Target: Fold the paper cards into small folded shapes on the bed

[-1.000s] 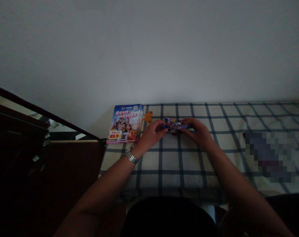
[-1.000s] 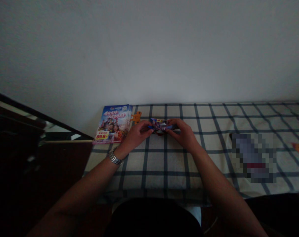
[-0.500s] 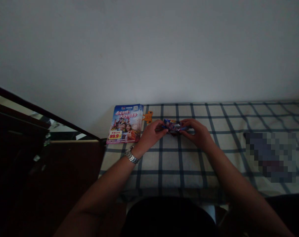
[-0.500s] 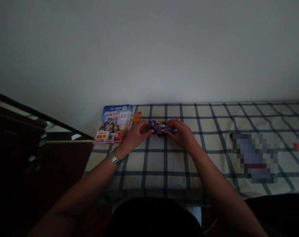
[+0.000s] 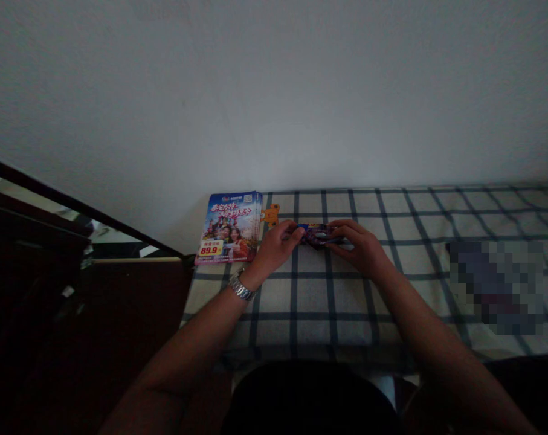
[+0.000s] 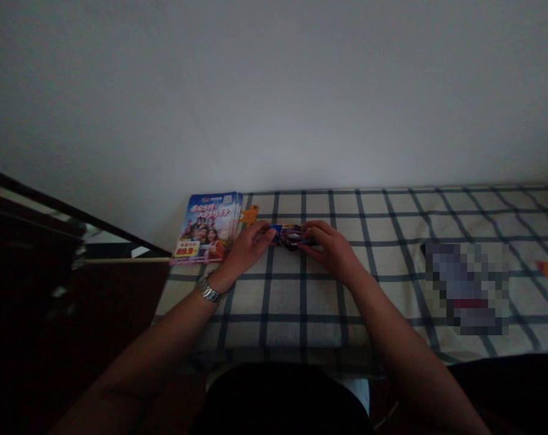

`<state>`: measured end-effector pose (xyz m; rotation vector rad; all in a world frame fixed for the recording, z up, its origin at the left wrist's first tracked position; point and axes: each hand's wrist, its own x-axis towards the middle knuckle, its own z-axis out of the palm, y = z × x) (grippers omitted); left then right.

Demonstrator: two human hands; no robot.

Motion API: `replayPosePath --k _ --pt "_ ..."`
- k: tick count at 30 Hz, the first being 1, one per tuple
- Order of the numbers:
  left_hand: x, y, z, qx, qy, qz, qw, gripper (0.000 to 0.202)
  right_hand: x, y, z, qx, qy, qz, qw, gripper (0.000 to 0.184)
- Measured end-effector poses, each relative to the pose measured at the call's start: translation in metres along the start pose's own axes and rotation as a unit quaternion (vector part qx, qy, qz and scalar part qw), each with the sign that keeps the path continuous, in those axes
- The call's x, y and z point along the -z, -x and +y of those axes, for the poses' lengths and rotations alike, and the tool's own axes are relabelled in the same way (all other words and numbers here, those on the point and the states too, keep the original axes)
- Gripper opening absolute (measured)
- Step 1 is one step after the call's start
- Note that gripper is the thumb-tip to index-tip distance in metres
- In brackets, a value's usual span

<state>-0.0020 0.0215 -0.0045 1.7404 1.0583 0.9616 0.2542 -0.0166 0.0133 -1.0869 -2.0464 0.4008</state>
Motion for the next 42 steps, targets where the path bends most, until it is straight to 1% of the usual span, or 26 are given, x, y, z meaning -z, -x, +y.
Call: replayPosePath --k 6,11,13,17,22,26,33,42 --pt "0.001 0.0 0.001 -0.007 0.0 0.0 1.0 0.041 0.0 0.0 0.0 0.008 0.008 -0.006 1.0 0.012" --pt "0.003 0.002 0.007 -0.037 0.004 -0.016 0.999 0.037 0.0 0.001 0.0 0.005 0.016 -0.013 1.0 0.012" --pt "0.004 0.002 0.01 -0.045 -0.002 -0.028 0.999 0.035 0.0 0.001 0.0 0.005 0.019 -0.018 1.0 0.013" --pt "0.005 0.003 0.012 -0.069 -0.016 -0.026 0.997 0.033 0.001 0.001 0.001 0.012 0.024 -0.032 0.999 0.011" --pt "0.005 0.004 0.012 -0.08 -0.047 -0.026 0.995 0.03 0.0 0.001 0.002 0.013 0.025 -0.024 0.999 0.008" --pt "0.005 0.003 0.012 -0.083 -0.046 -0.031 0.995 0.028 -0.001 0.002 0.003 0.01 0.017 -0.031 0.999 0.008" --pt "0.005 0.002 0.009 -0.063 -0.052 -0.041 0.996 0.028 -0.002 0.002 0.006 -0.002 0.017 -0.045 0.999 0.007" --pt "0.005 0.001 0.015 -0.045 -0.072 -0.048 0.995 0.025 -0.002 0.001 0.005 -0.023 0.011 -0.052 0.998 0.007"
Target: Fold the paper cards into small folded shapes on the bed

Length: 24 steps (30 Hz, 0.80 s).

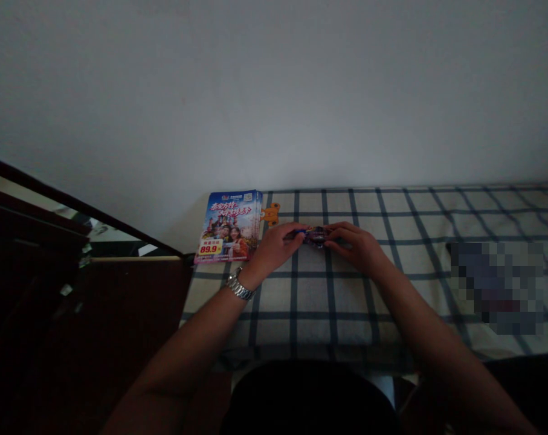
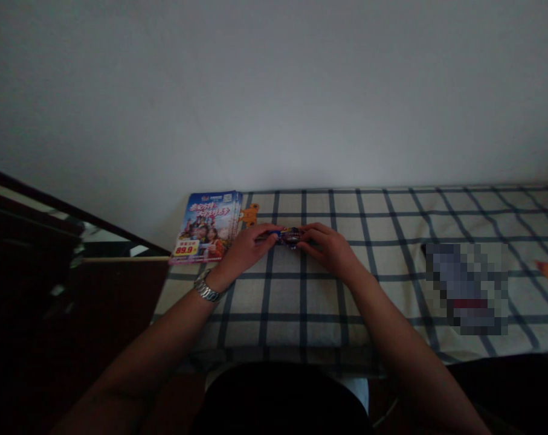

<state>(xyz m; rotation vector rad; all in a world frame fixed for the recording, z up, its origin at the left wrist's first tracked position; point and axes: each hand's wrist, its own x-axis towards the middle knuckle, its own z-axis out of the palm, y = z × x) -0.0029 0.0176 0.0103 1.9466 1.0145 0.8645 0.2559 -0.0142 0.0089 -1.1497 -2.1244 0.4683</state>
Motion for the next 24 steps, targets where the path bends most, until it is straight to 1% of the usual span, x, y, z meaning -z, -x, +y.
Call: replayPosePath --k 6,8,11,15,17,19,24 --pt "-0.0009 0.0003 -0.0025 0.003 -0.009 0.017 1.0 0.028 -0.0006 -0.0002 0.0003 0.002 -0.01 0.007 1.0 0.008" --pt "-0.0013 0.0004 -0.0048 -0.001 -0.013 0.025 1.0 0.03 -0.001 0.0006 0.0005 0.002 -0.014 0.009 1.0 0.013" --pt "-0.0014 -0.0001 -0.0075 0.006 -0.005 0.031 0.999 0.035 -0.0011 0.0018 0.0 0.005 -0.004 0.007 1.0 0.029" --pt "0.0 -0.0012 -0.0069 0.019 0.033 0.028 0.999 0.04 -0.002 0.0031 -0.0001 0.033 0.026 0.006 0.999 0.06" --pt "0.0012 -0.002 -0.0053 0.025 0.055 0.023 0.998 0.042 -0.0032 0.0036 0.0008 0.04 0.044 0.005 0.998 0.068" --pt "0.0022 -0.003 -0.004 0.024 0.059 0.022 0.998 0.042 -0.0045 0.0038 0.0016 0.042 0.059 0.007 0.997 0.069" --pt "0.0017 -0.0041 -0.0039 0.015 0.035 0.019 0.999 0.043 -0.0051 0.0028 -0.0009 0.045 0.075 0.012 0.996 0.063"
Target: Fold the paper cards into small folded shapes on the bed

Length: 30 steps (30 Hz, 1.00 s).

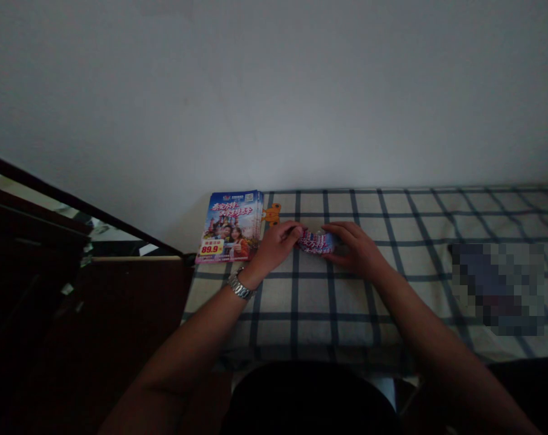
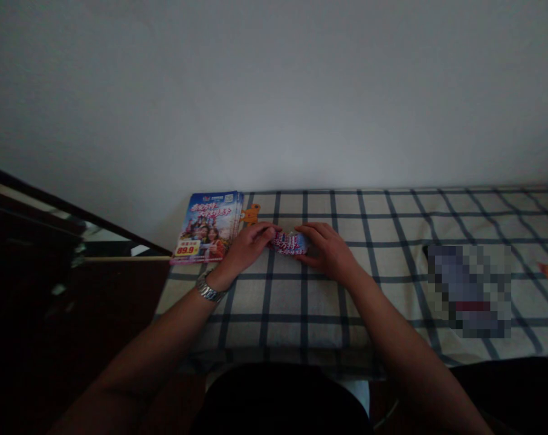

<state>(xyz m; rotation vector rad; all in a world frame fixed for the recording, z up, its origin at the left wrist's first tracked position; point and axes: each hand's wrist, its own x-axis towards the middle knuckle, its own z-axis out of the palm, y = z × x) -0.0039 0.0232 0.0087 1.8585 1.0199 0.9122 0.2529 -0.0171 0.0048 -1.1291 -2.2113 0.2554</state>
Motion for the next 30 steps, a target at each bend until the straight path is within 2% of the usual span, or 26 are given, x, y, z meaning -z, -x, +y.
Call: replayPosePath --k 3,6,7,9,11,18,30 --pt "-0.0011 0.0025 0.0008 -0.008 -0.029 0.002 1.0 0.041 0.0019 -0.0005 -0.0024 -0.009 -0.021 -0.009 1.0 0.059" --pt "0.0 0.0065 0.0048 -0.054 -0.073 0.021 0.996 0.037 0.0041 0.0002 -0.0026 -0.021 -0.052 -0.023 0.998 0.057" --pt "0.0009 0.0076 0.0065 -0.083 -0.085 0.015 0.993 0.038 0.0048 0.0006 -0.0022 -0.025 -0.06 -0.024 0.998 0.057" --pt "0.003 0.0091 0.0089 -0.147 -0.117 -0.032 0.982 0.053 0.0061 0.0013 -0.0012 -0.03 -0.071 -0.027 0.997 0.056" --pt "0.0044 0.0094 0.0092 -0.171 -0.148 -0.066 0.972 0.067 0.0071 0.0017 -0.0003 -0.032 -0.074 -0.029 0.996 0.055" --pt "0.0025 0.0073 0.0053 -0.15 -0.182 -0.069 0.969 0.053 0.0059 0.0022 0.0017 -0.048 -0.057 -0.047 0.996 0.049" --pt "0.0009 0.0085 0.0073 -0.126 -0.183 -0.068 0.973 0.048 0.0051 0.0024 0.0018 -0.053 -0.052 -0.047 0.996 0.042"
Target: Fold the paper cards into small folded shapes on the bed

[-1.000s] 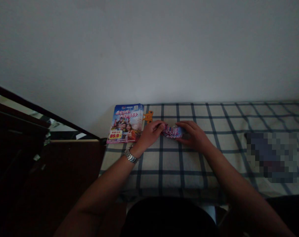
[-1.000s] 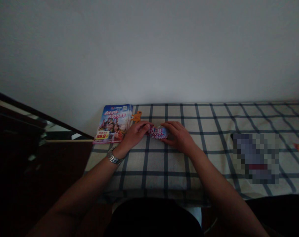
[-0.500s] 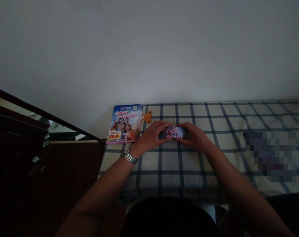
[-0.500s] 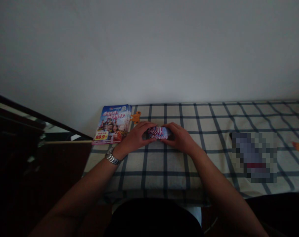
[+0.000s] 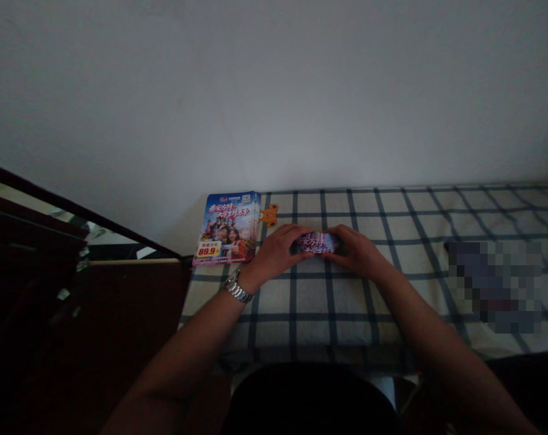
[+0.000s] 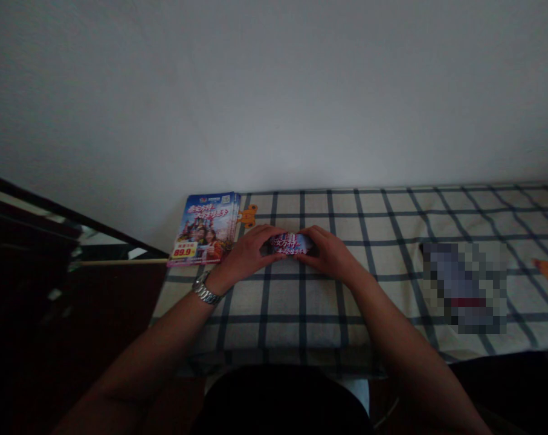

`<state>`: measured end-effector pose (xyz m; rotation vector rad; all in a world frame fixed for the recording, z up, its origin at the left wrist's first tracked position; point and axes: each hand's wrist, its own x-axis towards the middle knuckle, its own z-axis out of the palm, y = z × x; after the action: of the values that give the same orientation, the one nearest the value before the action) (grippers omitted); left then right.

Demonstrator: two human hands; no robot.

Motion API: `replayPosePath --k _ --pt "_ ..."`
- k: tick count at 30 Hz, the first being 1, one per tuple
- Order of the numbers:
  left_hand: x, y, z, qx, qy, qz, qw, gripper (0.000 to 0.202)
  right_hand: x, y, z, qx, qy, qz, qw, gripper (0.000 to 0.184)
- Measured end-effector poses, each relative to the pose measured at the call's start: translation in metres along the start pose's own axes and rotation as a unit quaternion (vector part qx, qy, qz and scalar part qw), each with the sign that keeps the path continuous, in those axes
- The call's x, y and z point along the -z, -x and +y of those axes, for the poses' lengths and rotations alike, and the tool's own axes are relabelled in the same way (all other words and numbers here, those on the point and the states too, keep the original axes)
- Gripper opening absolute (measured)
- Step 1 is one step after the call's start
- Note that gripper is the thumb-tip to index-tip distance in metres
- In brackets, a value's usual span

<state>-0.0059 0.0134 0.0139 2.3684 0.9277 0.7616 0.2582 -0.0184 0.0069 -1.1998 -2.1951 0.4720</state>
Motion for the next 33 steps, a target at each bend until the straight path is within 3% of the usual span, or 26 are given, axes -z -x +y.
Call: replayPosePath --k 18,25,33 --pt "-0.0028 -0.0002 -0.0044 -0.046 -0.015 0.023 0.999 0.047 0.0015 -0.0017 0.0 0.011 -0.053 0.021 0.998 0.057" --pt "-0.0027 -0.0012 -0.0068 -0.077 -0.012 0.039 0.996 0.045 0.0027 0.0011 0.0023 -0.089 -0.125 0.016 0.988 0.042" --pt "-0.0034 -0.0019 -0.005 -0.078 -0.039 0.06 0.994 0.043 -0.0021 0.0012 0.007 -0.102 -0.15 0.015 0.983 0.032"
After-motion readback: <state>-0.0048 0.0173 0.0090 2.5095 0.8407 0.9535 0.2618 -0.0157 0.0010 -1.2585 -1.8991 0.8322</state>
